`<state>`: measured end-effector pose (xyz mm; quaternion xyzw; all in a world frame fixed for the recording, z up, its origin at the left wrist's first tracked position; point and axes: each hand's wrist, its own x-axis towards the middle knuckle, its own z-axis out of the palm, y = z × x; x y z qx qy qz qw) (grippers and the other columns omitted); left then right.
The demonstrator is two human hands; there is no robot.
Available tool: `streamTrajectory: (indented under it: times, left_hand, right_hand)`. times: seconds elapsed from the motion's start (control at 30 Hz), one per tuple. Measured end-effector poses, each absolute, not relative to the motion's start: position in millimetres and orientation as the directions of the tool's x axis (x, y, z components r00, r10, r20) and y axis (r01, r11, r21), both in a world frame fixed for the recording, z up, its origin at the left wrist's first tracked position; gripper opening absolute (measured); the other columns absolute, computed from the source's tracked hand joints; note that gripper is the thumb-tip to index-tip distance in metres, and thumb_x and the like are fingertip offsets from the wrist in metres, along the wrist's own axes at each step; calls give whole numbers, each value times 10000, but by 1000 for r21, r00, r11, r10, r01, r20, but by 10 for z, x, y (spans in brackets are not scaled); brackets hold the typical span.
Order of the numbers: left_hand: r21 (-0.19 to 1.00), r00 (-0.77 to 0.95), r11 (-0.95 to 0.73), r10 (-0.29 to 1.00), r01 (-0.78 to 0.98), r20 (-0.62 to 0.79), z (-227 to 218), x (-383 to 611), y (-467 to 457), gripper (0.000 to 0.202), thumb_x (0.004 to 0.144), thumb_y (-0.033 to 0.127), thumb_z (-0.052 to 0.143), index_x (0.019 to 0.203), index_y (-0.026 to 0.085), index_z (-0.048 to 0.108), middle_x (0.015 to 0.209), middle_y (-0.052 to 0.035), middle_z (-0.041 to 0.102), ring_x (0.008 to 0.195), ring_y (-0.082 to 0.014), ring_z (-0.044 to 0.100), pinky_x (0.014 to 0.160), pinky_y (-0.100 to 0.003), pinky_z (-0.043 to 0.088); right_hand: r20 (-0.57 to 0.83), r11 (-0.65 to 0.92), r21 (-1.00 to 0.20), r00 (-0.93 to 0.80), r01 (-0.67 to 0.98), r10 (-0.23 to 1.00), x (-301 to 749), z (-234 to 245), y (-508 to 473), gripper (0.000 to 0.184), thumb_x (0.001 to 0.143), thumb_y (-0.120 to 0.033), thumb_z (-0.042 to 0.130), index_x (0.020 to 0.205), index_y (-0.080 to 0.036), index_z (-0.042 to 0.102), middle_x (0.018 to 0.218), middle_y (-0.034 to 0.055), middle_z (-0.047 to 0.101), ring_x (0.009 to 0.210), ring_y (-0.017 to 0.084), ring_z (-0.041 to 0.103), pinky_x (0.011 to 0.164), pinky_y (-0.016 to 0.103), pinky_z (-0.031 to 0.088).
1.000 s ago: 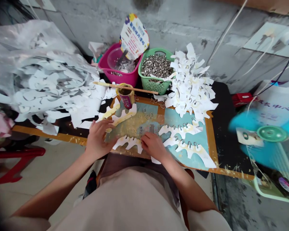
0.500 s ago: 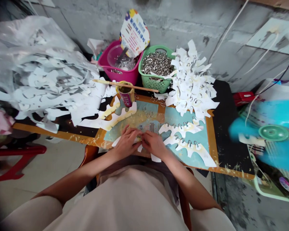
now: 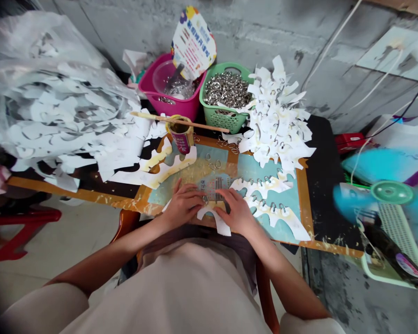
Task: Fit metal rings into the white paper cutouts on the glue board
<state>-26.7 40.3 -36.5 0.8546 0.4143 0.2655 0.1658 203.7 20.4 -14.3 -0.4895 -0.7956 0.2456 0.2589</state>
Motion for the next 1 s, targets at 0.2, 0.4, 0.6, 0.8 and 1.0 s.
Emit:
streamTrajectory:
  times: [0.2,0.4,0.6,0.8,1.0]
  left_hand:
    - [399,518,-634,772,662,368,-324,-264,346,160,898,226,631,836,299,759,1252,-24,676,1158,-274,563,1132,-644,252]
    - [451,515,-622,783,640,350,-345,-265,369,179,917,229,606,830,288,751,1122,-14,728,1131,-257,568,1147,-622,215]
    - [444,509,-623,782,643,361,-375,-265,372,176,916,234,602,837,283,751,1169,-23,708,1171,-277,540,1135,-626,211]
    - [437,507,-616,787,655,350,-352,-260,368,186,916,235,593,818,278,744,1173,-35,695,1186,-282,535,1142,-628,202]
    - [444,503,-621,784,646,365,-362,-275,375,186,911,220,592,814,278,740,1180,-35,685,1187,-279,540,1150,-631,195]
  right_hand:
    - [85,316,-583,-331,748,940,2168,117,135,375,814,-85,484,1163,-222,491,1054,94,575,914,234,598,778,350,498]
    - [-93,262,-429,-331,864,939,2602,153,-236,518,757,-88,497,1255,-191,400,1165,140,519,935,262,606,757,359,502]
    - [-199,332,-269,-389,904,900,2569,113,-172,654,678,-27,499,1309,-166,403,1165,138,458,925,256,588,771,352,493]
    - [-216,274,-363,-366,891,905,2612,197,9,579,696,-106,594,1251,-226,481,1131,96,481,778,191,566,638,298,445]
    - [-244,-308,-713,189,630,951,2999,161,-554,294,740,-389,749,719,-220,509,672,-21,461,558,118,397,511,240,321]
